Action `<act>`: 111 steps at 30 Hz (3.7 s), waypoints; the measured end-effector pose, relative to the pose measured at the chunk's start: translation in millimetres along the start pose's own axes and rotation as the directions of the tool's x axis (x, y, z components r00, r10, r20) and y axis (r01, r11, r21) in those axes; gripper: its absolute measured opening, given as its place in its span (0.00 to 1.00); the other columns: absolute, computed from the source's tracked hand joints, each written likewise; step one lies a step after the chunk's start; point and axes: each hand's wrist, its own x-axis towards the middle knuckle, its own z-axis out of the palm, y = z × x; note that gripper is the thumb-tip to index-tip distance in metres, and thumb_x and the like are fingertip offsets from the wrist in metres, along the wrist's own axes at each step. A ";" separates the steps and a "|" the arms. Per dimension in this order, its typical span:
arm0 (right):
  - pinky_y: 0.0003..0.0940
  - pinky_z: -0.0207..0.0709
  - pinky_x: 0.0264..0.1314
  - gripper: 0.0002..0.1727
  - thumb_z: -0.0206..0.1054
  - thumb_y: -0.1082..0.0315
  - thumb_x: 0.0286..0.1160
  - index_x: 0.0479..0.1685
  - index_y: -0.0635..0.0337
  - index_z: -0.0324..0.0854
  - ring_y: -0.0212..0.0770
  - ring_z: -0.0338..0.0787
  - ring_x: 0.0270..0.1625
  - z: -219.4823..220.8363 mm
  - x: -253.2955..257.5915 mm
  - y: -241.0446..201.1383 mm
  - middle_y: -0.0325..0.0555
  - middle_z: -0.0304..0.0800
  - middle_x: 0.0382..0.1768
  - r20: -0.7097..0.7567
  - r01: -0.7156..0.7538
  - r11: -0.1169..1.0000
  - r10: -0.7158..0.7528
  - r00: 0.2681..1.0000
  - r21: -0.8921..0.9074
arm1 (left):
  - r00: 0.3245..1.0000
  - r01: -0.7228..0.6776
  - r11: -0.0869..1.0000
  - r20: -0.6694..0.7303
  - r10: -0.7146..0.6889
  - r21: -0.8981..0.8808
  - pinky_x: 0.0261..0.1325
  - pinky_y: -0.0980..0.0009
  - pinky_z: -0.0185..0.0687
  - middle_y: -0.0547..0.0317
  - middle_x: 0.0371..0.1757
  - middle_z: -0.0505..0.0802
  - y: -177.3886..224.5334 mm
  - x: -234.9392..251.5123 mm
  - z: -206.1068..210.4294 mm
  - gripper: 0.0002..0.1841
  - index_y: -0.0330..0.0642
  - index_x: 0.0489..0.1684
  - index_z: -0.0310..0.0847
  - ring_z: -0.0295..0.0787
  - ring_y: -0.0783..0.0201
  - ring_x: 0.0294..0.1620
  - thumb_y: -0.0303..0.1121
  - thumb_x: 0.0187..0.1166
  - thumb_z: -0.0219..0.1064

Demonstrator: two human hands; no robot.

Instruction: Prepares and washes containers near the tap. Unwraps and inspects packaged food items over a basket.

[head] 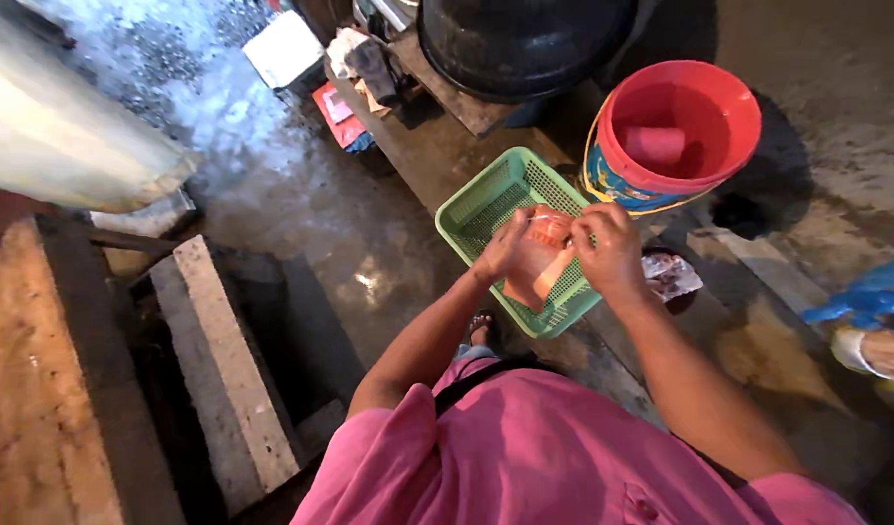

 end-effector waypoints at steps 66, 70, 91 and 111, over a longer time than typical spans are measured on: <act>0.33 0.87 0.51 0.09 0.68 0.74 0.76 0.51 0.64 0.81 0.31 0.89 0.42 7.9 -25.2 28.4 0.42 0.88 0.40 0.317 -0.378 0.640 0.214 0.924 0.669 | 0.993 -0.114 0.820 -0.096 0.072 -0.561 0.52 0.63 0.92 0.57 0.45 0.95 46.1 20.3 1.3 0.18 0.41 0.56 0.83 0.94 0.64 0.45 0.44 0.77 0.72; 0.34 0.86 0.48 0.07 0.65 0.71 0.80 0.51 0.63 0.80 0.33 0.87 0.40 5.9 -28.4 12.0 0.42 0.86 0.37 0.315 -0.443 0.603 0.311 0.896 0.664 | 0.976 -0.021 0.784 0.157 0.151 -0.621 0.69 0.54 0.86 0.45 0.67 0.90 16.4 15.2 -0.5 0.49 0.41 0.73 0.75 0.89 0.51 0.67 0.67 0.55 0.81; 0.35 0.89 0.51 0.09 0.59 0.69 0.89 0.56 0.64 0.80 0.35 0.92 0.43 -13.6 -41.0 -20.0 0.45 0.90 0.40 0.359 -0.554 0.539 0.429 0.829 0.634 | 0.991 0.090 0.784 -0.023 -0.132 -0.614 0.46 0.61 0.94 0.53 0.41 0.95 37.6 -6.8 33.0 0.13 0.40 0.59 0.76 0.95 0.61 0.38 0.21 0.78 0.62; 0.57 0.77 0.70 0.18 0.65 0.66 0.84 0.63 0.74 0.83 0.59 0.90 0.61 -63.0 -66.0 -13.5 0.66 0.91 0.54 -0.091 -0.413 0.718 0.549 0.831 0.559 | 0.999 0.024 0.978 0.038 -0.016 -0.205 0.57 0.74 0.90 0.73 0.42 0.94 45.5 -5.1 132.4 0.12 0.41 0.58 0.72 0.93 0.77 0.48 0.28 0.92 0.42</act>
